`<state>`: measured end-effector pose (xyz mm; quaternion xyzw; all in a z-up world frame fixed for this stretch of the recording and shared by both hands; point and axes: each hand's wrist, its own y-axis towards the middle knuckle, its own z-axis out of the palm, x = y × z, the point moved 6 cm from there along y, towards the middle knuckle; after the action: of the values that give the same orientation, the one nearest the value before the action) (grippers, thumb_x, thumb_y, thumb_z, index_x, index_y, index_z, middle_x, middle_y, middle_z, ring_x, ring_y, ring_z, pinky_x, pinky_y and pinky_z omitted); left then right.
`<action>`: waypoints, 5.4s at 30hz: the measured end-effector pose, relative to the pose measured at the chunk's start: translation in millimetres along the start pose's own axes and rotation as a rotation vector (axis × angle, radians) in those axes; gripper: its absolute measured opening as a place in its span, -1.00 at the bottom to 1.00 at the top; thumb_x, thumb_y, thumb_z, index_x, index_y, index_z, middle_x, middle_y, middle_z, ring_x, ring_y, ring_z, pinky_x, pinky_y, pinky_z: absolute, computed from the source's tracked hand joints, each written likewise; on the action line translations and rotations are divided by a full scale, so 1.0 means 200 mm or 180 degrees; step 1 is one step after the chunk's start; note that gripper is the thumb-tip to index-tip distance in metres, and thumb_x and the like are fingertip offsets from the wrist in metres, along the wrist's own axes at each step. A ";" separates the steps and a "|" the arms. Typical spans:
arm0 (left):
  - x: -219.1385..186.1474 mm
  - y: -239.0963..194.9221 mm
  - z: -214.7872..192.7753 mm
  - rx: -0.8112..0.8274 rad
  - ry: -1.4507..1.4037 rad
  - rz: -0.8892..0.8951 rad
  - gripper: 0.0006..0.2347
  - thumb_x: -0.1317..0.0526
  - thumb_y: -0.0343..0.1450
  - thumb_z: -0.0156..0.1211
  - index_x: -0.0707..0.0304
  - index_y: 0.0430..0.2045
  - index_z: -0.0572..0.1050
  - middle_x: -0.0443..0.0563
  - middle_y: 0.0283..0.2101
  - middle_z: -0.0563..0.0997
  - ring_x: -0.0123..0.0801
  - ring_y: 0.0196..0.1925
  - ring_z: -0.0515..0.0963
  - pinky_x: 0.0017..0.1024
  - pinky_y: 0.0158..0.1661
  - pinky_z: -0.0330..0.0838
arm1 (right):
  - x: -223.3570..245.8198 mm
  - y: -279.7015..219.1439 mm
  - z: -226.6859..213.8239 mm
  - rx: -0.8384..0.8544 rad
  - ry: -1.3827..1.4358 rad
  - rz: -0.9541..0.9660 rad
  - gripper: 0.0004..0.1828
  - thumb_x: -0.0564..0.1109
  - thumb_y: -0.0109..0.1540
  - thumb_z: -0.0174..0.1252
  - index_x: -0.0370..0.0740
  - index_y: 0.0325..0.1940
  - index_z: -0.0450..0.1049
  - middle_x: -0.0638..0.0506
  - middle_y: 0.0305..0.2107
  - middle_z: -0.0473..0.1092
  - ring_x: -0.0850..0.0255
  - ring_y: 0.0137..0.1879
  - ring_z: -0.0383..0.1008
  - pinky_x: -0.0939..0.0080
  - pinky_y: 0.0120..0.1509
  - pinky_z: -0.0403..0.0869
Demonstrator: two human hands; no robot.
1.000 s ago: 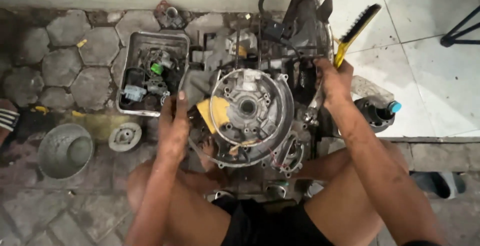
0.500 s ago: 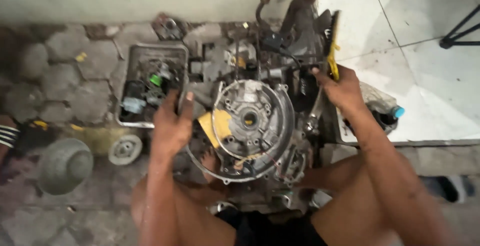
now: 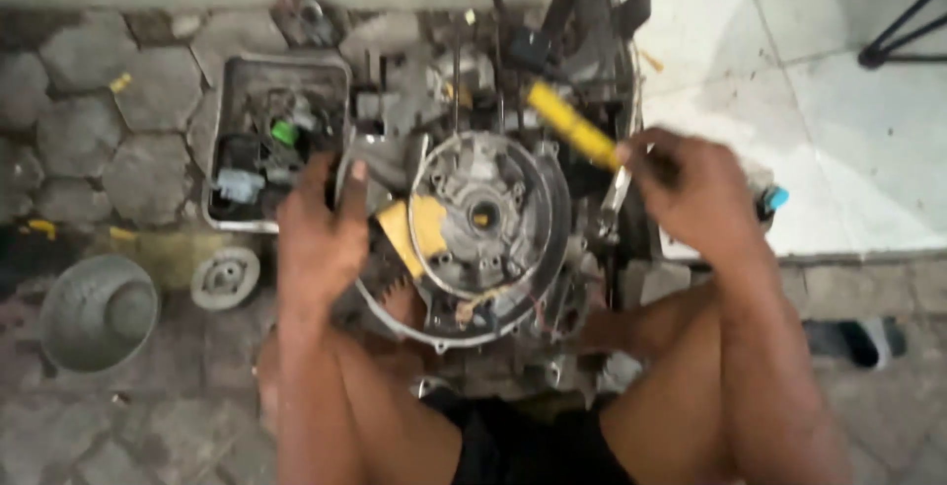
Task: Cleaning a motorcycle engine casing using a brush and liquid cleaner
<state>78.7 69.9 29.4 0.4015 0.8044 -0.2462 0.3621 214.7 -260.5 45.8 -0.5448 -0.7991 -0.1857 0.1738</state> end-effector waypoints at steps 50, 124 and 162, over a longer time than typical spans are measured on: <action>0.33 0.15 0.12 0.0192 0.1182 -0.0816 -0.48 -0.23 0.52 -0.09 0.33 -0.11 0.48 0.50 -0.19 0.64 0.53 -0.12 0.60 0.32 -0.15 0.45 | 0.29 0.03 0.17 -0.0134 -0.1828 -0.1362 -0.74 0.05 0.40 0.13 -0.09 0.04 0.60 -0.03 -0.30 0.48 -0.01 -0.03 0.49 -0.07 -0.07 0.50; 0.18 0.13 0.04 0.0226 0.0513 -0.0155 -0.43 -0.12 0.45 0.02 0.14 0.34 0.31 0.33 -0.37 0.67 0.24 -0.34 0.65 0.07 -0.36 0.52 | 0.39 0.26 0.42 -0.0284 -0.0722 -0.2236 -0.35 0.40 0.12 0.39 -0.25 -0.18 0.63 -0.03 -0.27 0.54 -0.02 0.04 0.37 -0.12 0.03 0.43; 0.25 0.19 0.12 0.0409 0.0446 -0.0464 -0.43 -0.21 0.52 -0.15 0.34 -0.02 0.61 0.52 -0.12 0.65 0.38 0.13 0.55 0.19 0.14 0.37 | -0.35 0.08 0.49 -0.0911 0.3517 0.1947 -0.56 0.10 0.26 0.35 -0.22 -0.51 0.40 -0.03 -0.75 0.31 0.20 -0.65 0.38 0.28 -0.55 0.40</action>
<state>98.1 97.3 -29.2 0.3806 0.8373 -0.2943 0.2597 246.3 -264.9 -71.8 -0.5898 -0.3680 -0.4855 0.5301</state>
